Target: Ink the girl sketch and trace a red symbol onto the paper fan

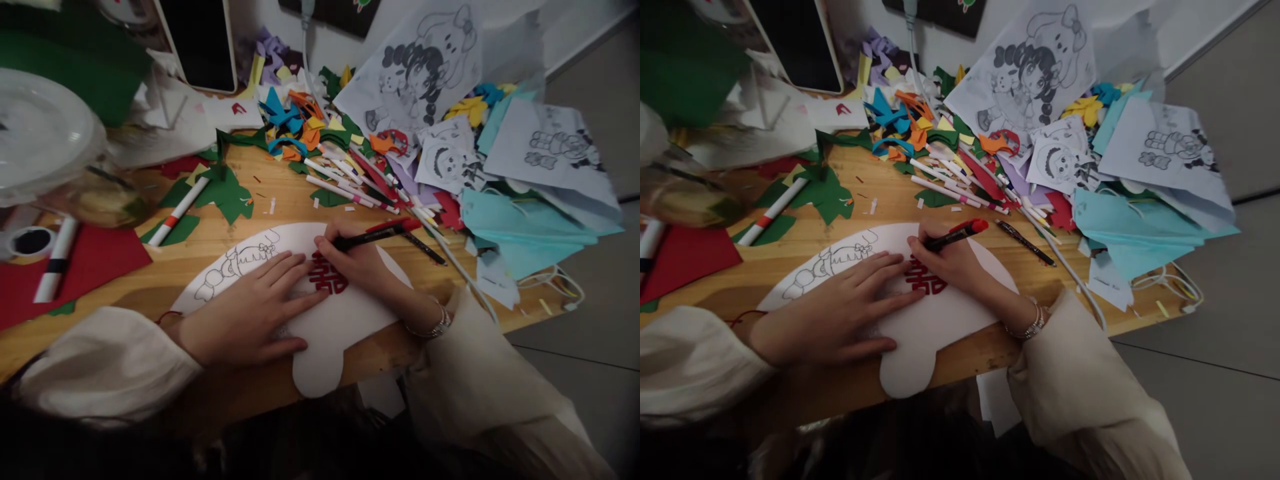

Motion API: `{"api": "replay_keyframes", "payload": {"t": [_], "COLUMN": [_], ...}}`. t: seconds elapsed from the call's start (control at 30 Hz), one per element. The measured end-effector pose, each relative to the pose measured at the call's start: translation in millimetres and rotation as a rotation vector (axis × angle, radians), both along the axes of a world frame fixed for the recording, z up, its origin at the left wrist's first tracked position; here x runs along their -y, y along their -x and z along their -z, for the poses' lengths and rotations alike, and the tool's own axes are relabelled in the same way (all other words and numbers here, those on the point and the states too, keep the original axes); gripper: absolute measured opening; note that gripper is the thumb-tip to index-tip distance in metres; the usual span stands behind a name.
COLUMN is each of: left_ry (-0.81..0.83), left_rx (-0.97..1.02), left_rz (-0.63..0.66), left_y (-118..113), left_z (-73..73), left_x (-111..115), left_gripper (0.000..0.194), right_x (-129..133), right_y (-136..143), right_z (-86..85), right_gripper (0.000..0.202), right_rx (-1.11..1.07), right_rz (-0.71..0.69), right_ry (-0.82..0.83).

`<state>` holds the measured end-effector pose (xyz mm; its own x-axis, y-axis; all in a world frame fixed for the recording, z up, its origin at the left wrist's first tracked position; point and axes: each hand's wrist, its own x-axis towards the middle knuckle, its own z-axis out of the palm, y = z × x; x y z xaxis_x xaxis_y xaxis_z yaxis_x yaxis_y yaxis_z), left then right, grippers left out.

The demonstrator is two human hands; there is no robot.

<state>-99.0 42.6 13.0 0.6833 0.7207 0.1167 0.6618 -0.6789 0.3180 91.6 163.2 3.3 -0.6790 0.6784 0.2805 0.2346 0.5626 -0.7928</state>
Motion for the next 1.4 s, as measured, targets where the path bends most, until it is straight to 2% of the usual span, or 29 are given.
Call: {"api": "replay_keyframes", "payload": {"t": [0.57, 0.77, 0.93, 1.13, 1.4], "left_ry": [0.012, 0.007, -0.009, -0.038, -0.048], "left_rx": [0.02, 0.008, -0.005, -0.024, -0.046], "left_rz": [-0.011, -0.005, -0.002, 0.009, 0.005], "left_y": [-0.3, 0.2, 0.4, 1.2, 0.0], "left_z": [1.2, 0.6, 2.7, 4.7, 2.6], "left_x": [-0.5, 0.2, 0.4, 0.7, -0.8], "left_gripper": [0.065, 0.065, 0.065, 0.065, 0.063], "right_x": [1.8, 1.9, -4.8, -10.8, -9.1], "right_y": [1.0, -0.7, -6.1, -10.2, -11.7], "right_z": [-1.4, 0.2, -1.4, -0.3, 2.3], "right_gripper": [0.028, 0.028, 0.029, 0.028, 0.028], "right_rx": [0.018, 0.018, -0.052, -0.006, -0.063], "right_rz": [-0.023, 0.012, 0.094, 0.035, 0.07], "right_ry": [0.003, 0.01, 0.045, 0.033, 0.074]}}
